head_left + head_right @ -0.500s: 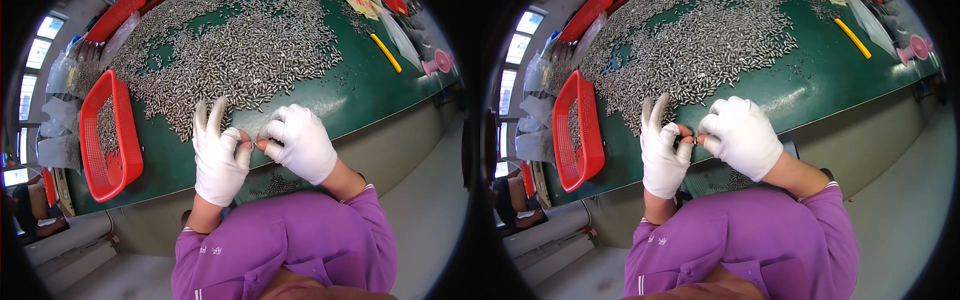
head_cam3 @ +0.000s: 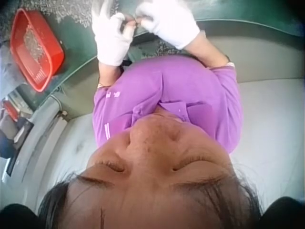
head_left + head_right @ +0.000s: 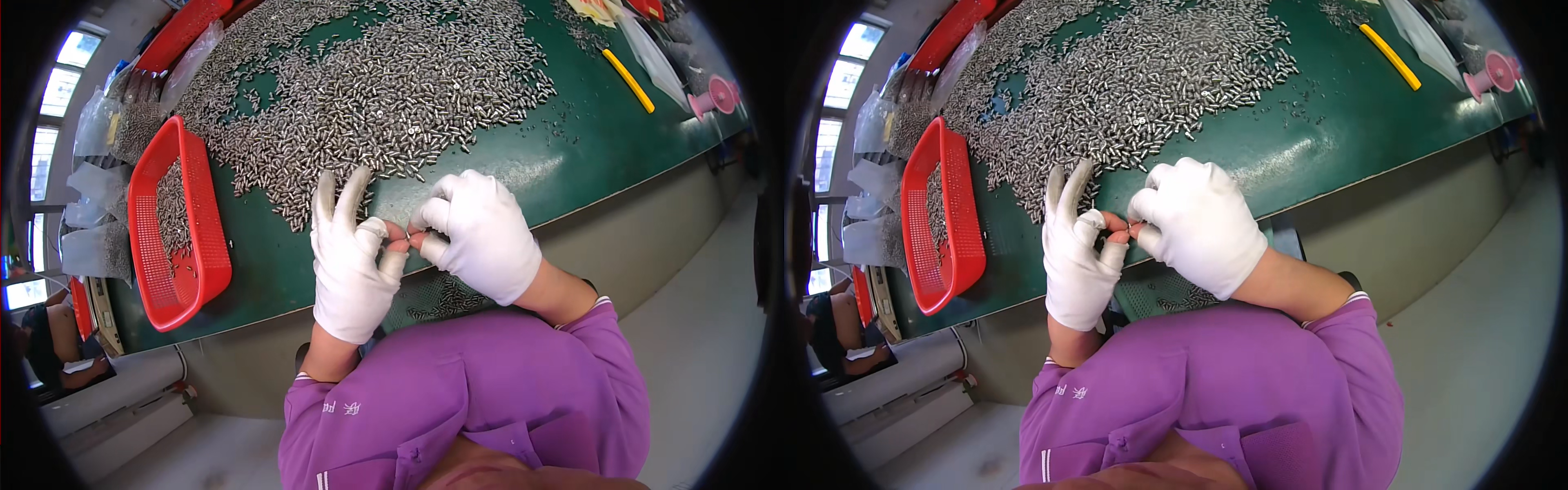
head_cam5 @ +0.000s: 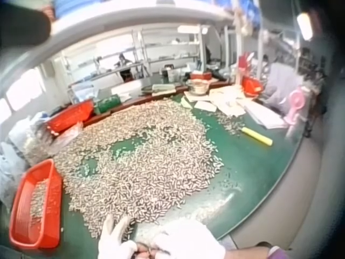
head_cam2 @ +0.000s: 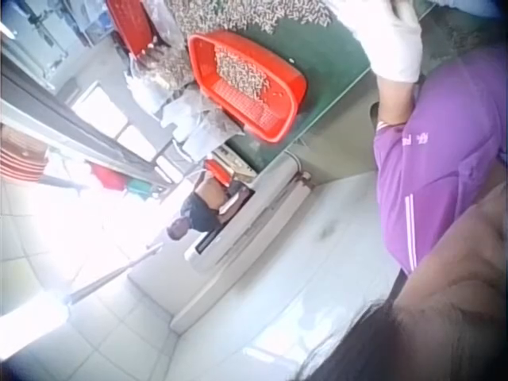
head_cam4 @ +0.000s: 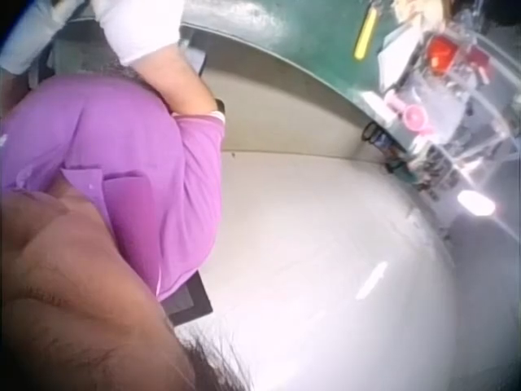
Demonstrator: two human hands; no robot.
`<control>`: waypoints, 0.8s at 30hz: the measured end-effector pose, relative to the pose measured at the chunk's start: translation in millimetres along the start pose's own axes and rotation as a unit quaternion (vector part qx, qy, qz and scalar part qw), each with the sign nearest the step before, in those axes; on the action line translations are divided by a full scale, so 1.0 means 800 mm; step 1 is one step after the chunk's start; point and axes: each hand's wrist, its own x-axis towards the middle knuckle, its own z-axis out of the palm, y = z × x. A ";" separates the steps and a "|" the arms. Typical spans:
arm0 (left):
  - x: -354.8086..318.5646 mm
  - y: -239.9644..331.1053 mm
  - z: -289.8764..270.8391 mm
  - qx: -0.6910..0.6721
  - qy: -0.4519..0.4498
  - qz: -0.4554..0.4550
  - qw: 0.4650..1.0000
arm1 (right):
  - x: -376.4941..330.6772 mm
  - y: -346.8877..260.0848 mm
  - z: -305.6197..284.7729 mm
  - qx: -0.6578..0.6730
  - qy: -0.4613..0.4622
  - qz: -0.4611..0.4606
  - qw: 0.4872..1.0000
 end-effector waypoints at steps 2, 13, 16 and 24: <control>-0.001 -0.001 0.001 -0.010 0.003 0.000 1.000 | 0.000 -0.001 -0.001 -0.007 -0.006 -0.001 1.000; -0.006 0.000 0.004 -0.015 0.015 -0.009 1.000 | 0.011 -0.003 -0.004 0.001 -0.051 0.004 0.999; -0.006 0.001 0.003 -0.012 0.021 -0.010 1.000 | 0.011 -0.003 -0.004 0.008 -0.063 0.018 0.998; -0.004 0.000 0.000 -0.021 -0.004 0.000 1.000 | 0.009 0.002 -0.004 0.014 -0.055 0.009 0.998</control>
